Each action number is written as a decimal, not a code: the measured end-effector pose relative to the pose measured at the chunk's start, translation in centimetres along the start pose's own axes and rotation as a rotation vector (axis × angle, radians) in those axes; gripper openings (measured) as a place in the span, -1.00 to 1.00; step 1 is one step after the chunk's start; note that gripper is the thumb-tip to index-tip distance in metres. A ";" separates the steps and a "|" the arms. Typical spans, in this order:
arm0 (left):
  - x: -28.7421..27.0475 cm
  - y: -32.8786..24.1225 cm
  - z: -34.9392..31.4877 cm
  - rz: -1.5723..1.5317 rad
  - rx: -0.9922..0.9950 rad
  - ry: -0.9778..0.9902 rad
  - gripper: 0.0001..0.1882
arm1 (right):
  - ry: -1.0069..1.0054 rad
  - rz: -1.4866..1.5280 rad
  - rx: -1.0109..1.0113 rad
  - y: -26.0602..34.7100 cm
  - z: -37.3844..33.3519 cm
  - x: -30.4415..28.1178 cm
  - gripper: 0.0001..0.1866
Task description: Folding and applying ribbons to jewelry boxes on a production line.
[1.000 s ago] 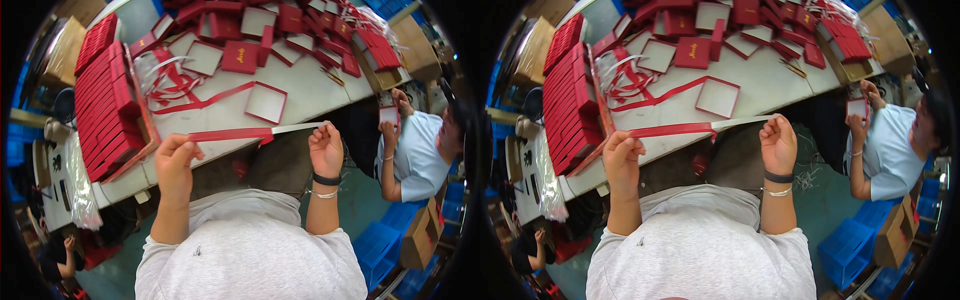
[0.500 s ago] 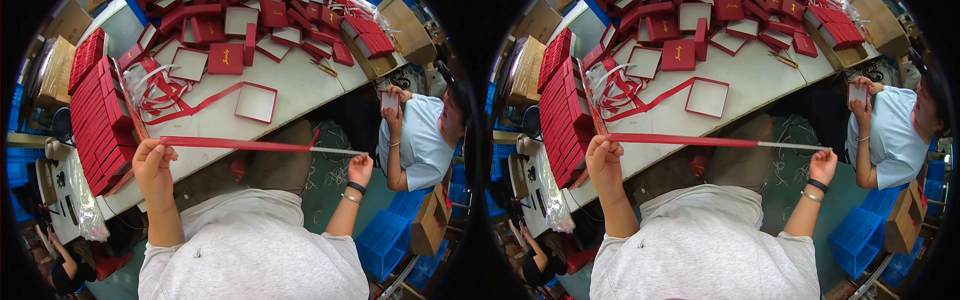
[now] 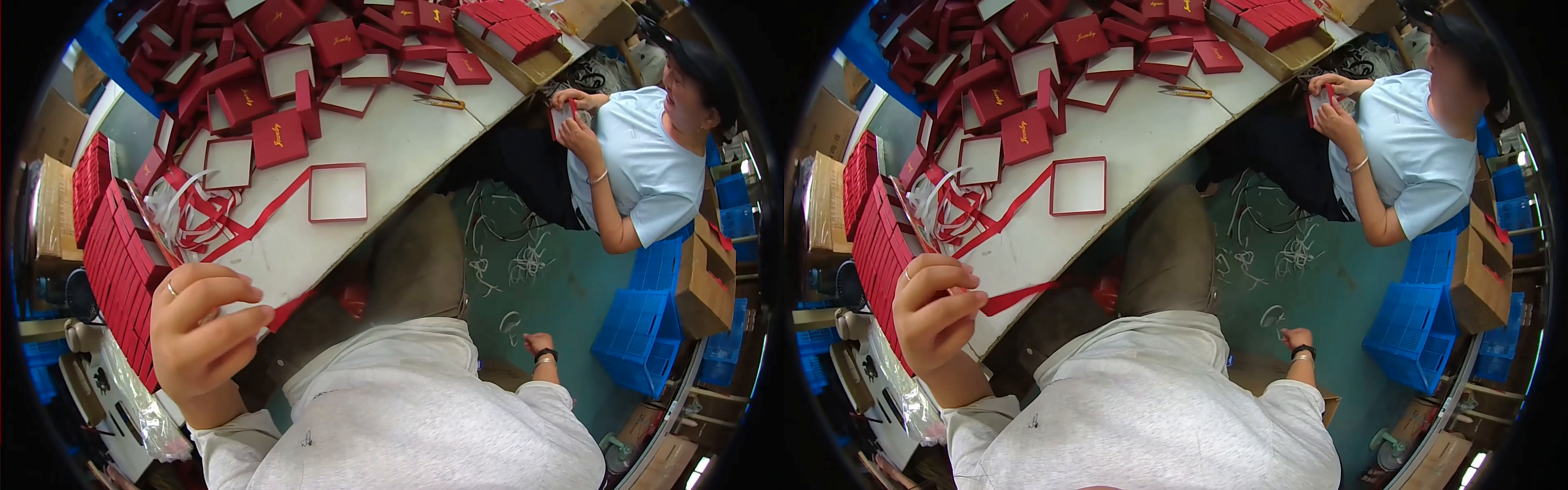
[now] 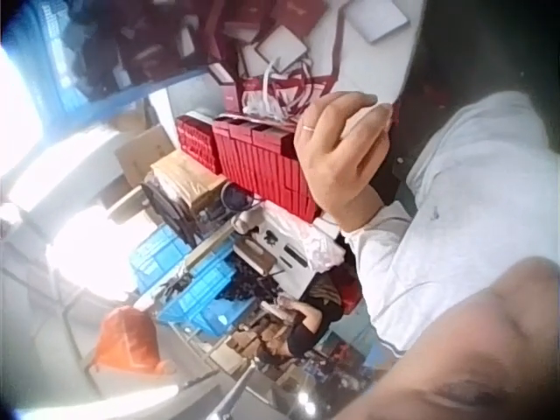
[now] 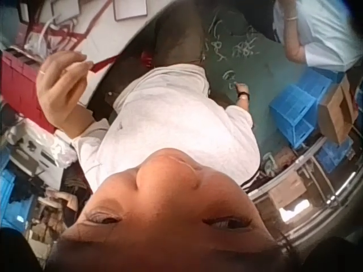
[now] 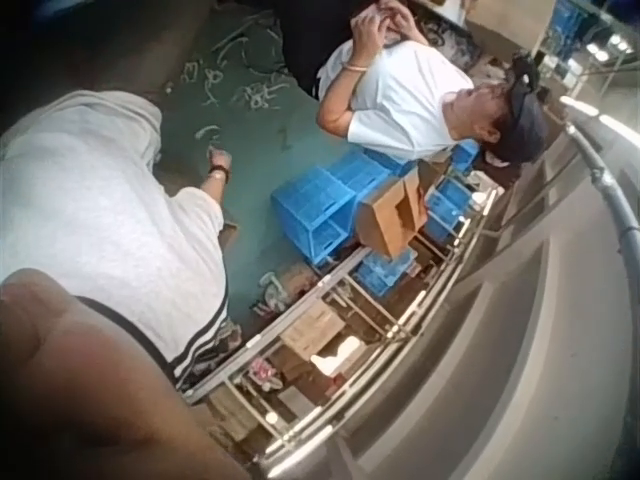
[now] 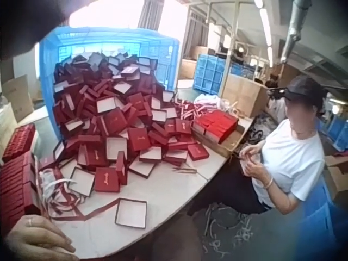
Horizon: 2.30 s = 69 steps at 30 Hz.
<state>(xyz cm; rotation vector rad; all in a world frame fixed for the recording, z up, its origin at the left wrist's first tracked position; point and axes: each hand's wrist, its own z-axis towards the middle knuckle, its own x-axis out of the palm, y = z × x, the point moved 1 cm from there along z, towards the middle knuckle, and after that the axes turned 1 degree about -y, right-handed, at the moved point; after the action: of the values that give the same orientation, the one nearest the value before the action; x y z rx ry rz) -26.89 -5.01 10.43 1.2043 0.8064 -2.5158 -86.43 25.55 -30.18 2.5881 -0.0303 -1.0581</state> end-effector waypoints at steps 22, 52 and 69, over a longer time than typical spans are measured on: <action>1.8 -5.7 8.3 -0.025 0.338 -0.124 -0.74 | 1.771 0.675 -1.120 43.6 -37.5 2.5 -0.92; 13.1 1.9 -5.2 -2.048 -0.388 -0.796 -0.60 | 1.590 0.728 -0.992 41.2 -33.6 5.0 -0.90; 12.5 -2.7 -2.8 -1.474 -0.599 -0.162 -0.26 | 1.664 0.801 -0.613 41.3 -32.5 8.6 -0.90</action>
<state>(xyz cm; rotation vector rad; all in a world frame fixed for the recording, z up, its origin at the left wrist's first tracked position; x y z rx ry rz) -34.13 -0.86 0.36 0.0428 2.8425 -2.6231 -53.54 -4.59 -1.17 1.7856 -0.2393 1.2027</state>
